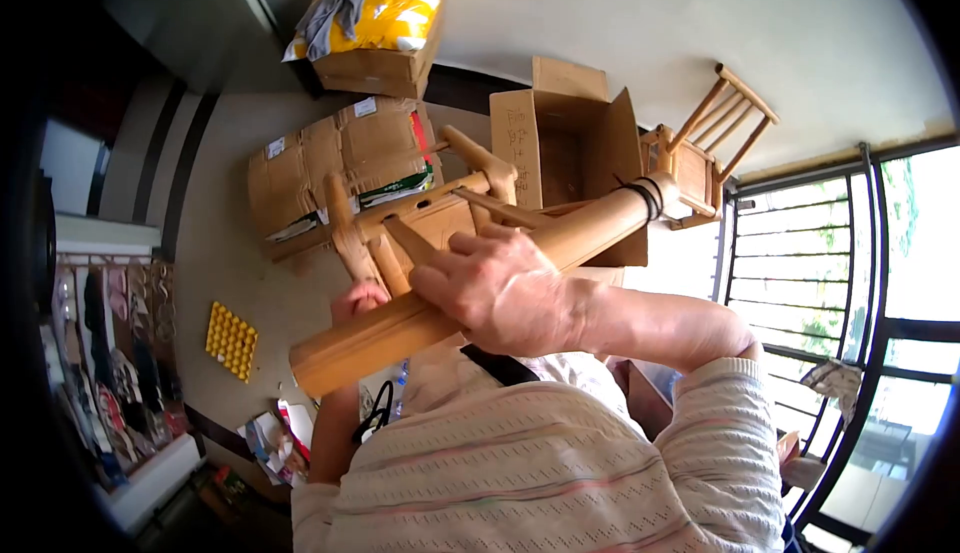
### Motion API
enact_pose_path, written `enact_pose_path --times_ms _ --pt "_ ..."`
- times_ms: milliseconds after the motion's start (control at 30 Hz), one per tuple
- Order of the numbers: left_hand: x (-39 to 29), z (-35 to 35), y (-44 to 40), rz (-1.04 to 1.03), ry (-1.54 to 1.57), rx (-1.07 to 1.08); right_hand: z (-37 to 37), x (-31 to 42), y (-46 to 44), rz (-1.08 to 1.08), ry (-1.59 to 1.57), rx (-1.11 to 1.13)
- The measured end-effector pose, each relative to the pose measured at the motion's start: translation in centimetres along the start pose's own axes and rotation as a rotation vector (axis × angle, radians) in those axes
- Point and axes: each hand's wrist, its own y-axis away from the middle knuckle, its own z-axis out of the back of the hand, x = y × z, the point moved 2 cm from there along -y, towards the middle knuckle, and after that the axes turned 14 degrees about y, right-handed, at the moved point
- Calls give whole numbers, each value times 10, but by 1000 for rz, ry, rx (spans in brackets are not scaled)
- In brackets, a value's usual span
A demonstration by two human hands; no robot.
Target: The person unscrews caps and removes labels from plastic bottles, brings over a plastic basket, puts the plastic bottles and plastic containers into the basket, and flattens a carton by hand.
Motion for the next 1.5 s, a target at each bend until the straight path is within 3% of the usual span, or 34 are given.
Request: enact_pose_path --times_ms 167,267,367,467,633,867,900,933,1000,1033,1167,1267,1300,1400,1500 --pt "22 2 33 2 -64 -49 -20 -5 1 36 -46 43" --pt "40 5 47 106 108 -193 -27 -15 -4 68 -96 19" --pt "57 21 52 -8 -227 -142 -34 -31 2 47 -167 11" --pt "8 -4 28 -98 -140 -173 -35 -56 21 18 -207 11" --pt "-45 -40 -5 -26 -165 -98 -27 -101 60 0 -328 -8" --pt "-89 -92 -35 -64 -227 -339 10 -179 83 -45 -297 -132" --pt "-93 -99 -39 -67 -230 -371 10 -191 81 -46 -250 -265" --pt "-96 -103 -42 -41 -223 -377 10 -203 76 -65 -237 -160" --pt "-105 -107 -55 74 -204 -343 7 -220 60 -32 -173 -342" --pt "-110 -107 -62 158 -189 -309 7 -225 50 -27 -144 -308" --pt "-95 -94 -90 160 -178 -260 1 -244 13 -58 -78 -242" --pt "-95 -97 -110 267 -60 -345 -12 -256 -1 -53 -54 -287" --pt "-97 -97 -119 214 -81 -322 -14 -260 -2 -70 -56 -252" --pt "-108 -87 -142 324 -140 -130 -20 -264 -4 -146 -80 -224" --pt "-87 -68 -154 235 -151 -92 -25 -272 -4 -217 -79 -226"
